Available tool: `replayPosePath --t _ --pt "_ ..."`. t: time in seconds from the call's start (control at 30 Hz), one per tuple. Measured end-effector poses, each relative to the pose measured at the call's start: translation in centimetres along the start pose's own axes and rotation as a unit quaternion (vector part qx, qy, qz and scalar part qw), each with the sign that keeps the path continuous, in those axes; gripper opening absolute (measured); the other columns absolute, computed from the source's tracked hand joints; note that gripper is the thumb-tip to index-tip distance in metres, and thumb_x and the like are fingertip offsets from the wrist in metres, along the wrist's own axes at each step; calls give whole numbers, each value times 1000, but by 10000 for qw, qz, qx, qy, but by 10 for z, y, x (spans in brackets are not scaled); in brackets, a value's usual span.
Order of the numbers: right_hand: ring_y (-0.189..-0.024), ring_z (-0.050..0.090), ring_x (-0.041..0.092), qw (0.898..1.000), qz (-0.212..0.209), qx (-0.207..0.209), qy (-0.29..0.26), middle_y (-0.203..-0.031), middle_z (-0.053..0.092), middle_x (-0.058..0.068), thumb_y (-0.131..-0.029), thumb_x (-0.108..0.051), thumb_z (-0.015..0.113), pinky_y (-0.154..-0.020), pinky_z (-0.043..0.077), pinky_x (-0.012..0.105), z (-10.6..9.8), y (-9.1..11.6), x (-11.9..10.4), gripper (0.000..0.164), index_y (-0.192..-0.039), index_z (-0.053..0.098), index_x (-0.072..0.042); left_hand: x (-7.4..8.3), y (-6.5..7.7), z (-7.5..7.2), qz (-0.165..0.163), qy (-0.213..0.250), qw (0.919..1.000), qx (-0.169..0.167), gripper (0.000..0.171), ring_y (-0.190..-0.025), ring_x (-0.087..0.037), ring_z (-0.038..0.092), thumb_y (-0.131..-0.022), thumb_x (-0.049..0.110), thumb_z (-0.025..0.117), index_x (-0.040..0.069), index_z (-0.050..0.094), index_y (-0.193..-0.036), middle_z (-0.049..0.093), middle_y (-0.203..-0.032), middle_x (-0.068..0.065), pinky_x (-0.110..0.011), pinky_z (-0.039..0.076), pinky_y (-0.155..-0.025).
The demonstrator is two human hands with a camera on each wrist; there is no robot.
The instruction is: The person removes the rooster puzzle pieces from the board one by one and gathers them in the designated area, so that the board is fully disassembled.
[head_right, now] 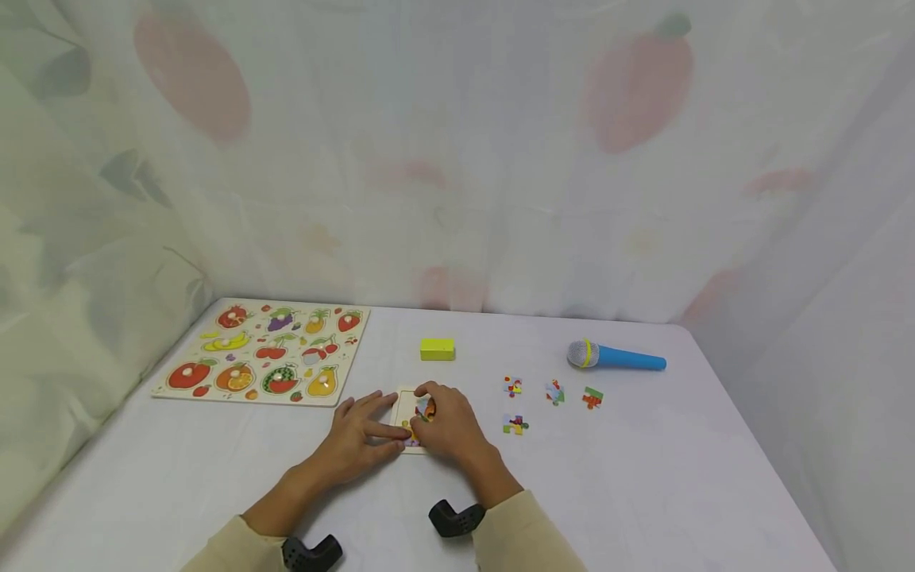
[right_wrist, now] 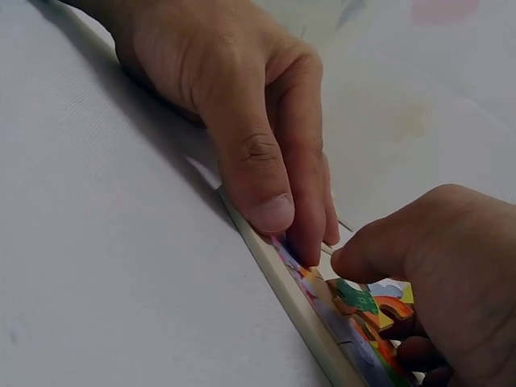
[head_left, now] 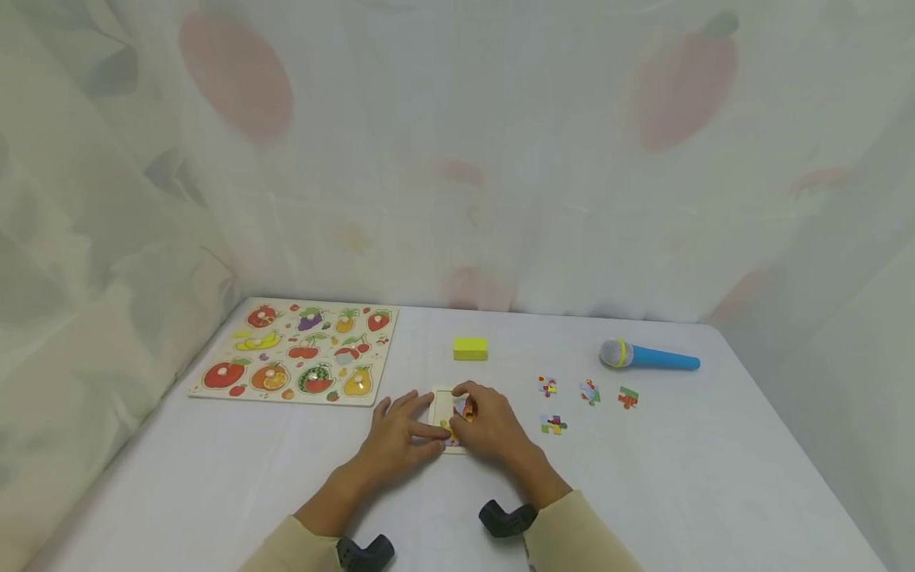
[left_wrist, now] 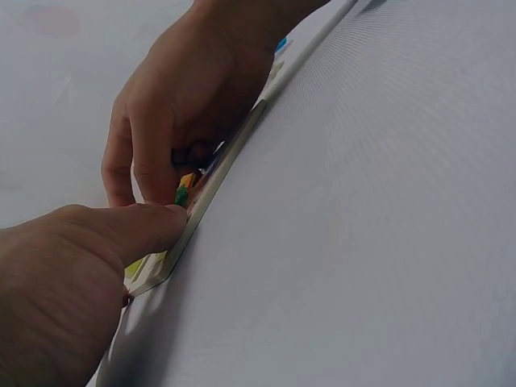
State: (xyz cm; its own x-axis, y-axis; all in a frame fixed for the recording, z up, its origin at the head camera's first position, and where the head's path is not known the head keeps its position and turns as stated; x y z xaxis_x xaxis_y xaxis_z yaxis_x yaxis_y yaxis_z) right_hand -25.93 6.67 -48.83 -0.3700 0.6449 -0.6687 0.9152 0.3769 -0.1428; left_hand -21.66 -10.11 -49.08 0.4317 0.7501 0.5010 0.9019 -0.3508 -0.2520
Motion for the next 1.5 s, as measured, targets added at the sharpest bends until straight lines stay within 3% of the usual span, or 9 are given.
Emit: replayPosePath --t 0.13,0.23,0.33,0.67,0.87,1.13,1.23,1.33,1.5 --pt "-92 56 17 9997 -171 -129 -140 -102 63 0 -81 -23 69 -82 48 37 -3 1 1 40 -119 65 -11 0 0 0 -24 31 10000 -8 16 -135 -37 34 -81 32 77 30 79 -96 51 -140 -9 -66 11 -104" --pt "-108 55 20 9993 -166 -319 -144 -119 62 5 -82 -25 70 -96 43 42 -3 2 2 45 -124 64 -10 0 0 0 -21 47 10000 8 16 -135 -37 34 -81 31 78 29 80 -96 51 -140 -9 -66 11 -105" --pt "-105 54 18 9986 -146 -492 -84 -121 61 5 -82 -24 71 -93 44 40 -3 2 4 50 -129 61 -9 0 0 0 -10 48 10000 27 16 -135 -37 34 -80 30 78 29 80 -96 51 -140 -9 -66 11 -105" --pt "-86 50 13 9953 -412 -869 147 -104 58 -1 -80 -24 74 -75 43 29 -5 1 5 62 -136 55 -4 1 0 0 23 61 10000 39 16 -134 -37 34 -80 30 79 29 80 -96 51 -140 -10 -67 11 -104" --pt "-87 50 13 9952 -233 -946 124 -104 57 -2 -82 -24 75 -76 44 29 -5 0 6 61 -137 54 -6 2 -1 -1 40 10 10000 51 15 -134 -37 35 -80 30 78 28 80 -96 51 -139 -11 -67 12 -103" --pt "-97 54 14 9990 -106 -425 -131 -119 63 1 -88 -20 70 -92 46 37 -6 3 10 43 -129 63 -11 1 0 0 13 11 10000 44 15 -134 -37 35 -80 31 78 29 80 -95 51 -139 -10 -67 12 -104" --pt "-92 55 14 9992 -257 -67 -311 -114 66 2 -88 -18 71 -85 48 37 -9 4 9 36 -122 68 -9 0 0 1 15 -31 10000 38 15 -134 -37 35 -80 31 78 29 80 -95 51 -140 -9 -67 12 -104" --pt "-81 54 13 9979 -318 256 -503 -97 67 -1 -87 -16 72 -73 48 32 -11 4 9 28 -115 71 -8 1 0 0 -15 -26 10000 16 15 -134 -36 35 -80 30 78 29 80 -96 51 -140 -9 -67 12 -104" --pt "-71 53 13 9920 10 639 -1093 -78 60 -6 -88 -16 71 -61 46 27 -13 2 11 20 -106 74 -10 1 0 0 -103 18 9999 -34 15 -135 -35 33 -81 29 78 30 79 -96 50 -140 -8 -66 11 -105"
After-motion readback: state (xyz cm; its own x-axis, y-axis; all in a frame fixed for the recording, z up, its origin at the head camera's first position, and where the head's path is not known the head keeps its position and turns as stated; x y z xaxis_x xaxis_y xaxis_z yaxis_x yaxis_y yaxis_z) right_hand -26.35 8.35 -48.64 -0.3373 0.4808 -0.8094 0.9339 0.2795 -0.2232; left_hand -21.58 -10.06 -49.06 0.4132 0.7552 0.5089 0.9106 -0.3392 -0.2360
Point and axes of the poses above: each hand's wrist, its own y-axis away from the middle knuckle, its own z-axis out of the palm, x = y × z, the point moved 4 cm from there along -y, towards the middle knuckle
